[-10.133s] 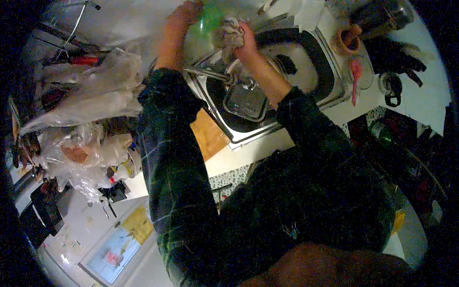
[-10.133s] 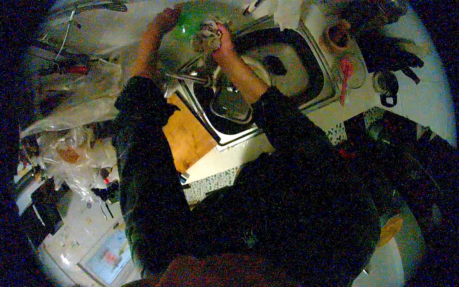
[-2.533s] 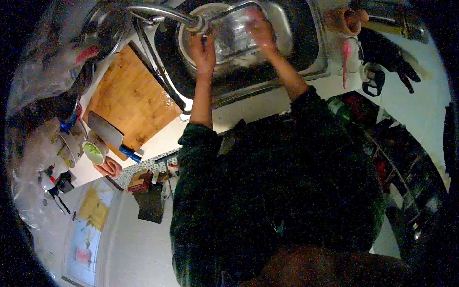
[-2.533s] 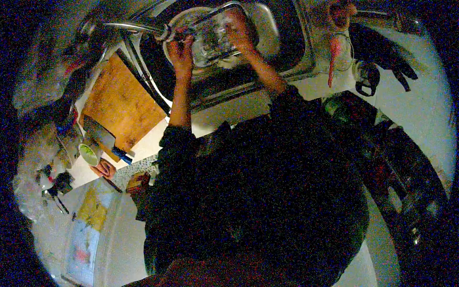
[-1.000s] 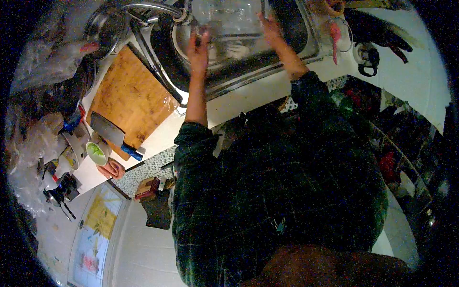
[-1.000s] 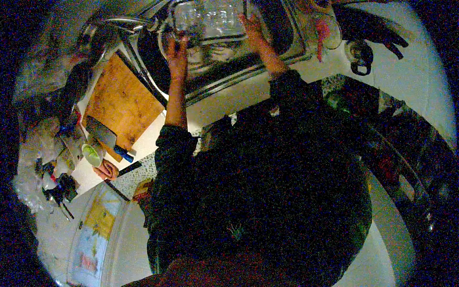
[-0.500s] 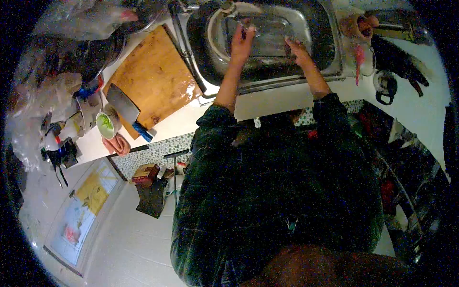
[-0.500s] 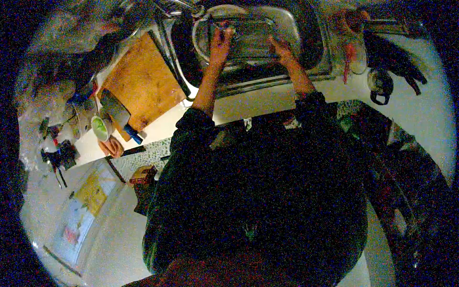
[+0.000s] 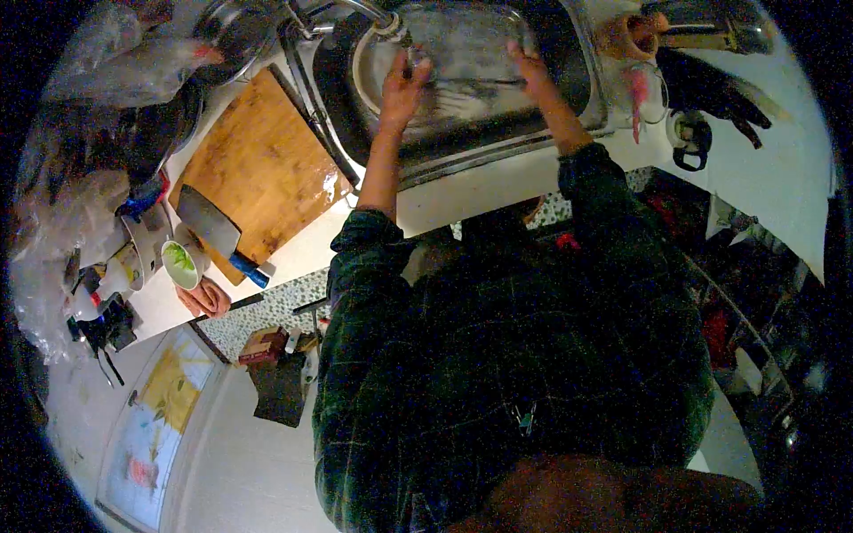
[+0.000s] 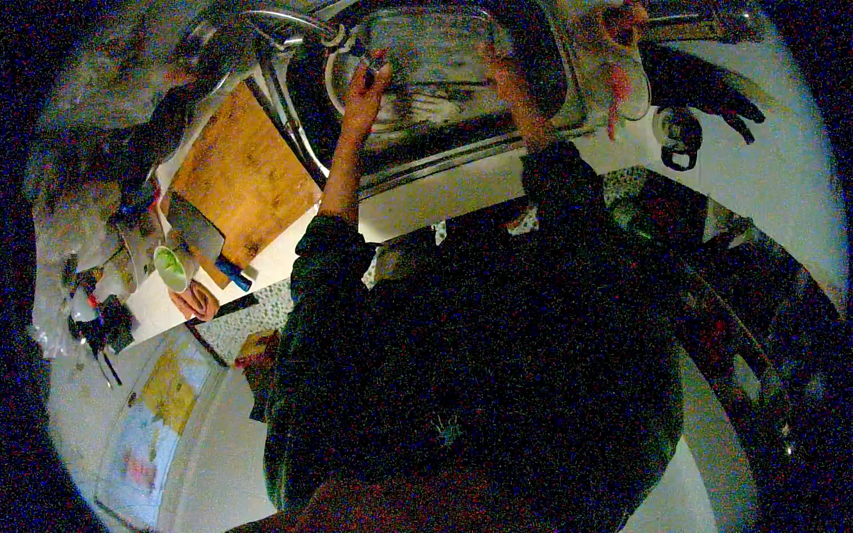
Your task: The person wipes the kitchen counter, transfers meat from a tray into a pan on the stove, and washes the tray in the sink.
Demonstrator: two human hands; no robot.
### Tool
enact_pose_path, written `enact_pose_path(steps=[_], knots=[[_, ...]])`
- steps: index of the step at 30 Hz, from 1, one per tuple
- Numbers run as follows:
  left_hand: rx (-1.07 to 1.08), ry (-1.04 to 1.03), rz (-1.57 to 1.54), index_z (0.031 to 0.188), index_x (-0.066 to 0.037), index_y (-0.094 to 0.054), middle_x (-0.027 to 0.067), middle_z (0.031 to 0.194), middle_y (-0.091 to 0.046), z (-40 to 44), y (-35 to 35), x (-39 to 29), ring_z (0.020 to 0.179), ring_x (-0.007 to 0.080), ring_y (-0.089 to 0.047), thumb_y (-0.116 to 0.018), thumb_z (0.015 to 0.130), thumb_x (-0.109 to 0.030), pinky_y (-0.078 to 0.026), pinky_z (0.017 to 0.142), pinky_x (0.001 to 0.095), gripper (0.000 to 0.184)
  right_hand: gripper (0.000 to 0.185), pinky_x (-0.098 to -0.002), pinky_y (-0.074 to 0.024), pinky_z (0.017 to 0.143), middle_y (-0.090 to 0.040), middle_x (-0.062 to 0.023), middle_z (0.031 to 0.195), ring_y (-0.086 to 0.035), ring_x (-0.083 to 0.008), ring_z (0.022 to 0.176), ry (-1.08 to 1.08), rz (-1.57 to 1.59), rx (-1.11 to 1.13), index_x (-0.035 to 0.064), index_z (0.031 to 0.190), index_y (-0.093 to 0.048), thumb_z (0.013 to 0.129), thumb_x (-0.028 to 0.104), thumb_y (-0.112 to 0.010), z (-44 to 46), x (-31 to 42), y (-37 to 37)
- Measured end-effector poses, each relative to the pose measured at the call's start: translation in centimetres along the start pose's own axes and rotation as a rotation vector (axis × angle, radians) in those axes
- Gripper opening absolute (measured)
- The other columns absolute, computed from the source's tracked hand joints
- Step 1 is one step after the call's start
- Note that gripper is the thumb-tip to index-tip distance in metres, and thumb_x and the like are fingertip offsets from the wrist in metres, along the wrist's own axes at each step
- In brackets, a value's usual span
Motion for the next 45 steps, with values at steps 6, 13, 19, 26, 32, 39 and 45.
enact_pose_path(steps=[6,13,19,26,32,39,45], knots=[[-0.093,-0.099,0.139,0.127,-0.003,-0.041,0.0123,0.110,-0.054,-0.7,-0.8,-1.0,0.094,0.0181,-0.051,-0.052,0.089,-0.028,-0.040,0.083,0.0279,0.047,0.067,-0.0338,-0.0390,0.087,-0.053,-0.0128,0.115,-0.052,-0.0227,0.101,0.151,-0.604,-0.082,0.0026,0.122,-0.046,0.075,0.047,-0.064,-3.5,-2.0,2.1],[-0.106,-0.076,0.084,0.129,-0.005,-0.036,0.0076,0.098,-0.052,1.0,-2.0,0.3,0.084,0.0136,-0.047,-0.044,0.093,-0.028,-0.040,0.077,0.0263,0.043,0.048,-0.0412,-0.0379,0.092,-0.054,-0.0140,0.116,-0.051,-0.0320,0.103,0.769,-0.695,-0.191,0.0058,0.121,-0.048,0.081,0.031,-0.059,-11.1,12.5,1.9],[-0.184,0.022,-0.001,0.128,0.001,-0.034,0.0149,0.120,-0.046,1.3,-2.1,-0.4,0.109,0.0217,-0.045,-0.041,0.094,-0.031,-0.034,0.094,0.0314,0.047,0.025,-0.0391,-0.0435,0.077,-0.062,-0.0044,0.098,-0.058,-0.0214,0.086,1.238,-0.866,-0.466,0.0142,0.102,-0.059,0.077,0.009,-0.059,-18.8,13.9,3.4],[-0.106,0.231,-0.315,0.125,-0.011,-0.042,0.0047,0.116,-0.049,0.1,-5.1,-1.7,0.100,0.0148,-0.047,-0.042,0.090,-0.049,-0.040,0.083,0.0305,0.053,0.033,-0.0379,-0.0296,0.094,-0.060,0.0030,0.107,-0.053,-0.0165,0.100,1.325,-1.199,-0.429,0.0219,0.102,-0.062,0.070,0.014,-0.061,-20.4,10.7,0.1],[0.006,0.283,-0.493,0.122,-0.016,-0.048,-0.0008,0.110,-0.052,-0.5,-7.3,-0.5,0.095,0.0127,-0.048,-0.043,0.089,-0.049,-0.041,0.077,0.0269,0.048,0.037,-0.0383,-0.0300,0.094,-0.056,0.0047,0.116,-0.050,-0.0153,0.105,1.310,-1.349,-0.484,0.0228,0.108,-0.061,0.073,0.015,-0.052,-19.6,9.7,-0.6],[-0.079,0.066,0.033,0.119,-0.002,-0.048,0.0089,0.110,-0.055,0.0,-2.3,1.2,0.100,0.0178,-0.049,-0.045,0.092,-0.031,-0.037,0.089,0.0288,0.039,0.043,-0.0380,-0.0306,0.093,-0.055,0.0053,0.117,-0.049,-0.0154,0.105,1.377,-1.287,-0.412,0.0238,0.110,-0.060,0.069,0.013,-0.052,-18.5,10.1,-1.3],[-0.332,-0.194,0.044,0.120,0.000,-0.045,0.0108,0.112,-0.052,2.0,-1.9,2.1,0.100,0.0179,-0.049,-0.046,0.092,-0.018,-0.039,0.087,0.0281,0.034,0.046,-0.0369,-0.0304,0.092,-0.055,0.0061,0.116,-0.049,-0.0157,0.102,1.444,-1.347,-0.404,0.0248,0.111,-0.060,0.067,0.013,-0.052,-18.9,11.0,-2.3]])
Point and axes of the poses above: each hand's wrist, its own z-axis towards the middle knuckle, its own y-axis out of the back of the hand, x = y × z, the point moved 4 cm from there along z, towards the middle knuckle
